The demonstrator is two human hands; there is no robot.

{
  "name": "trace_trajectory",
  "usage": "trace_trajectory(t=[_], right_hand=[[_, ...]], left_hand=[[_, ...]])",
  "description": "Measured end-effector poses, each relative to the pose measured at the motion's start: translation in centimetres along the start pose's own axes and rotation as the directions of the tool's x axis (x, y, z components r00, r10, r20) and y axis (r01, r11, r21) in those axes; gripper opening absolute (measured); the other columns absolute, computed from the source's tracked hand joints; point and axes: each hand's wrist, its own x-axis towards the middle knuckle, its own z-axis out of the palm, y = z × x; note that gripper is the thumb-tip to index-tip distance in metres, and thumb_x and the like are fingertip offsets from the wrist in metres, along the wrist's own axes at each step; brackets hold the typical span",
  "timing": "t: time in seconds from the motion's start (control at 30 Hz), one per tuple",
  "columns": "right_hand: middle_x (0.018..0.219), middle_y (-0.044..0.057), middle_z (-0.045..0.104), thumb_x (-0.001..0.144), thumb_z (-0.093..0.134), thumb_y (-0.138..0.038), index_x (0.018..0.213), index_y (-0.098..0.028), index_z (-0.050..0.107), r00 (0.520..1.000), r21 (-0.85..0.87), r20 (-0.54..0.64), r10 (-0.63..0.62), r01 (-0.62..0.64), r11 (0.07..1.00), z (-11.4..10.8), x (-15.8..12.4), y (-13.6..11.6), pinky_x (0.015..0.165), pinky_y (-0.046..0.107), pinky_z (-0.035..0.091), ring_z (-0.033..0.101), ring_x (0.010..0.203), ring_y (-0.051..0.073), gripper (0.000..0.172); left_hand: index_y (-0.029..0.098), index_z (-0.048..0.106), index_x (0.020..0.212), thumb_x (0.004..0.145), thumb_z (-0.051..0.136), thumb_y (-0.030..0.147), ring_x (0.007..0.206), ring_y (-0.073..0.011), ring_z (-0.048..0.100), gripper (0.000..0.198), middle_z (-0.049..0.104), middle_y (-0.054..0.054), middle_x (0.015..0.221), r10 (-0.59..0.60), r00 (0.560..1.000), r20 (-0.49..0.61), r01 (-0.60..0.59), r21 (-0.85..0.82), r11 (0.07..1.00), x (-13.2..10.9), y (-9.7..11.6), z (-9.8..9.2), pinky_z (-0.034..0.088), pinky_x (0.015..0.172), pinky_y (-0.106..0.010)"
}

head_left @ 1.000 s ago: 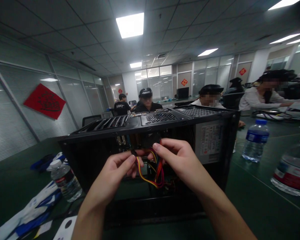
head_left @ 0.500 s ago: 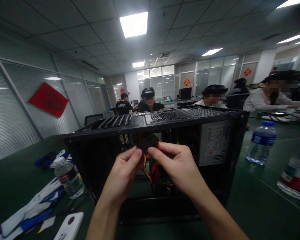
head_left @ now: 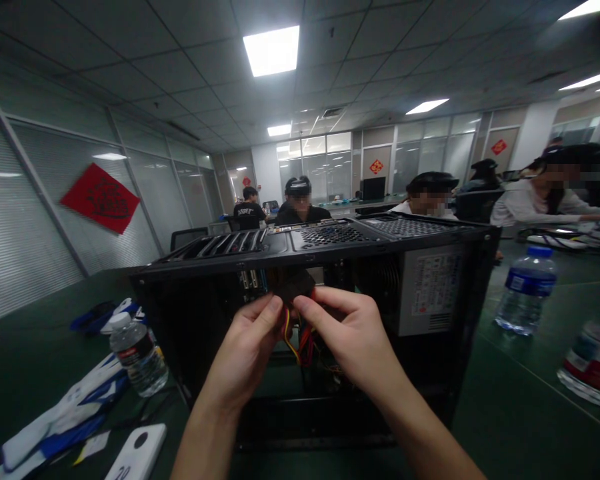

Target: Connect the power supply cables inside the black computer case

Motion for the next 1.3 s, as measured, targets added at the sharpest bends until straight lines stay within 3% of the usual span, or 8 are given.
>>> trace_trajectory(t=[0.4,0.7,0.87,1.0,1.17,1.3], right_hand=[[0.073,0.003,0.068,0.085,0.065,-0.043,0.075,-0.016,0.07,0.999,0.057,0.005,0.037,-0.037,0.998,-0.1,0.3,0.0,0.061,0.025,0.047,0.06,0.068,0.017,0.029],[0.074,0.002,0.066,0.085,0.064,-0.046,0.076,-0.016,0.066,0.992,0.13,0.095,0.083,-0.095,0.987,-0.8,0.7,0.4,0.062,0.024,0.047,0.059,0.068,0.015,0.032],[0.076,0.001,0.064,0.088,0.061,-0.045,0.081,-0.015,0.065,0.988,0.177,0.135,0.071,-0.095,0.98,-0.5,0.6,0.7,0.066,0.024,0.047,0.057,0.07,0.014,0.031],[0.069,0.0,0.06,0.089,0.06,-0.046,0.079,-0.016,0.064,0.992,0.166,0.115,0.054,-0.072,0.984,-0.2,0.3,0.5,0.058,0.022,0.044,0.053,0.063,0.013,0.032],[0.075,0.002,0.065,0.091,0.058,-0.04,0.081,-0.016,0.066,0.998,0.061,0.054,-0.029,0.025,0.998,-0.3,0.2,0.1,0.063,0.023,0.046,0.056,0.07,0.015,0.028],[0.077,0.003,0.067,0.089,0.059,-0.039,0.078,-0.015,0.067,0.998,0.022,0.051,-0.031,0.03,0.999,-1.1,0.5,0.1,0.066,0.025,0.047,0.059,0.073,0.017,0.028]], left_hand=[[0.015,0.073,0.092,0.082,0.07,0.043,0.071,-0.0112,0.056,0.03,0.066,-0.002,0.077,0.053,0.997,-0.047,-0.046,0.138,0.989,-0.3,0.0,0.8,0.046,0.071,-0.022],[0.013,0.071,0.078,0.082,0.069,0.043,0.068,-0.0098,0.052,0.03,0.061,-0.001,0.07,0.131,0.987,-0.095,-0.095,0.317,0.944,-0.4,-1.0,0.2,0.045,0.07,-0.02],[0.014,0.072,0.082,0.082,0.067,0.048,0.07,-0.0123,0.056,0.035,0.066,-0.001,0.073,0.17,0.975,-0.144,-0.099,0.406,0.909,-0.4,-0.8,0.9,0.046,0.067,-0.02],[0.014,0.074,0.088,0.085,0.063,0.048,0.074,-0.0162,0.061,0.036,0.07,-0.003,0.079,0.27,0.95,-0.157,-0.142,0.553,0.821,-0.8,-0.4,1.9,0.049,0.069,-0.023],[0.018,0.072,0.111,0.092,0.054,0.039,0.099,-0.0229,0.064,0.033,0.071,-0.007,0.11,0.425,0.901,-0.083,-0.23,0.739,0.633,-1.6,-0.2,3.1,0.048,0.089,-0.029],[0.019,0.067,0.12,0.091,0.054,0.035,0.105,-0.0235,0.063,0.035,0.069,-0.008,0.117,0.421,0.907,0.009,-0.254,0.809,0.53,-2.0,0.1,3.5,0.047,0.093,-0.029]])
